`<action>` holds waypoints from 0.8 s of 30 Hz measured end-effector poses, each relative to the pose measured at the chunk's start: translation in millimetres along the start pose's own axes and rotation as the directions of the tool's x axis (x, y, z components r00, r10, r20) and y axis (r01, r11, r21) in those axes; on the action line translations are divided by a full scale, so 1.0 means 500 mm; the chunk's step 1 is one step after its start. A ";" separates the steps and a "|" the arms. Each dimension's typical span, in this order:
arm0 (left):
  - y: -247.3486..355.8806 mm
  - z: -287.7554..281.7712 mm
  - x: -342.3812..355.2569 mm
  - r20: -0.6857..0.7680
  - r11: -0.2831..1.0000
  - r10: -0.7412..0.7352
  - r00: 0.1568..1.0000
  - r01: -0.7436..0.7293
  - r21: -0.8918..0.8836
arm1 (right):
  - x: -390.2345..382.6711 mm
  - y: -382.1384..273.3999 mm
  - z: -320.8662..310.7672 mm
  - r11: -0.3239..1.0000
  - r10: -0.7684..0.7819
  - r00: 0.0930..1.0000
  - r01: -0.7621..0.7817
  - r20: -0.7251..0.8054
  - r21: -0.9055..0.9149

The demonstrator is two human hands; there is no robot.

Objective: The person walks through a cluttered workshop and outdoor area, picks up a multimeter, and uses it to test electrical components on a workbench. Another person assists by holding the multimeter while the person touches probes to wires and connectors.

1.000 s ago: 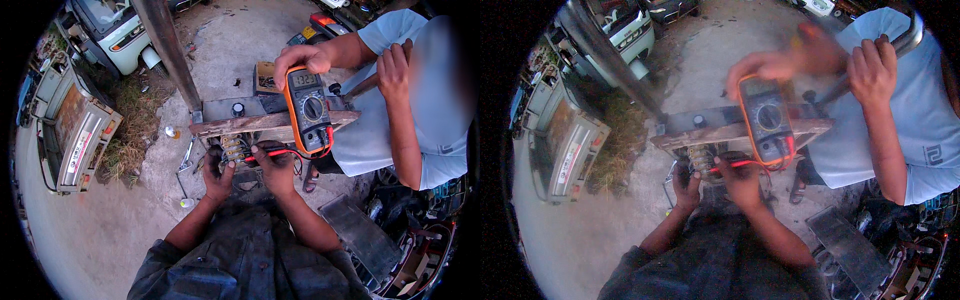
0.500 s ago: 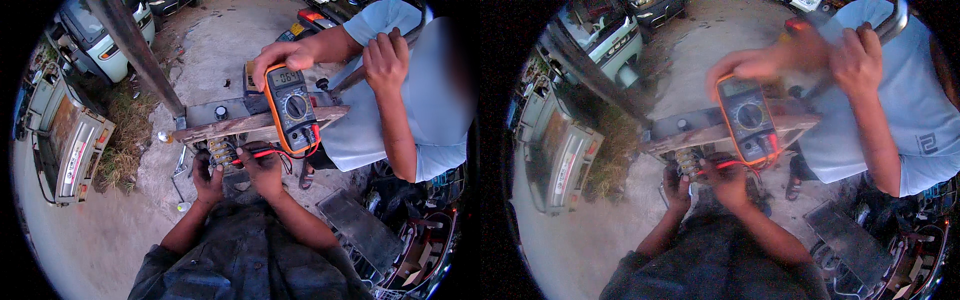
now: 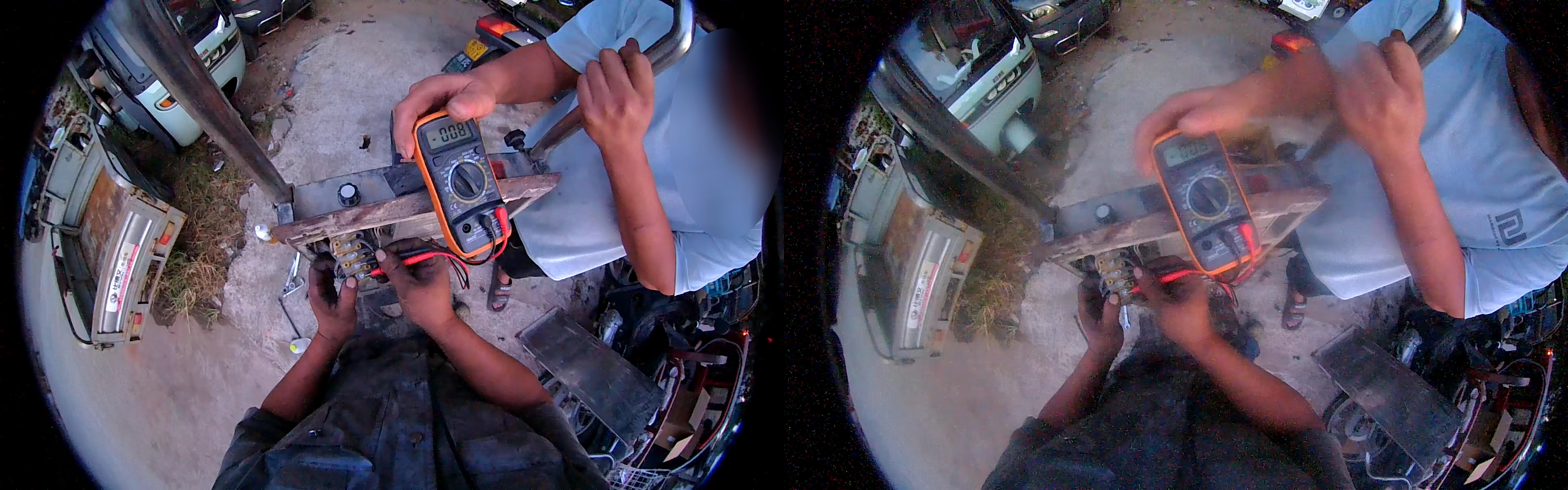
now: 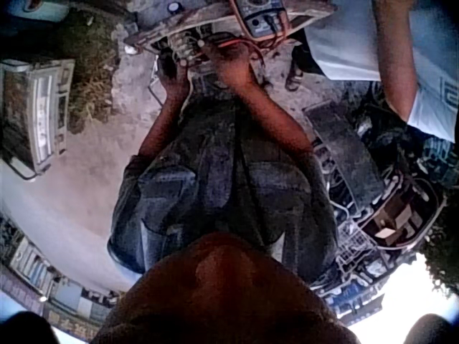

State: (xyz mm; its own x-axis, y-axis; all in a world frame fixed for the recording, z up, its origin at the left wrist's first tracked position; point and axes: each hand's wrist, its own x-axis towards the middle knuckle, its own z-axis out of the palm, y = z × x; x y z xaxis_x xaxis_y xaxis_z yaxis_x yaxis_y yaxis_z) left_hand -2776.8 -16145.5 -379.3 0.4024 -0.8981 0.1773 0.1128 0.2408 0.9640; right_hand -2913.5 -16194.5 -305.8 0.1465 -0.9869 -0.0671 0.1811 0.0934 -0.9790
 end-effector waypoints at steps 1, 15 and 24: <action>0.000 0.001 0.000 0.006 1.000 -0.002 1.000 0.002 0.006 | 0.000 0.000 -0.002 1.000 0.008 1.000 -0.008 0.005 0.011; -0.008 -0.013 -0.006 0.059 0.991 0.087 0.994 -0.092 0.094 | 0.012 0.014 -0.013 0.999 0.039 0.997 -0.038 -0.071 0.013; -0.017 -0.023 -0.013 0.077 0.993 0.034 0.996 -0.043 0.110 | 0.017 0.001 0.000 0.999 -0.019 0.999 0.018 -0.038 -0.034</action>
State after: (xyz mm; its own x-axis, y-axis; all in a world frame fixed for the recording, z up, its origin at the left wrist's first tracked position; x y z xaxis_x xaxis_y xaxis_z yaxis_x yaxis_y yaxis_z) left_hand -2770.0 -16137.7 -391.1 0.3350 -0.9150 0.2248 -0.0052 0.2368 0.9715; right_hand -2912.2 -16202.6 -306.7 0.1061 -0.9928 -0.0552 0.1511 0.0710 -0.9860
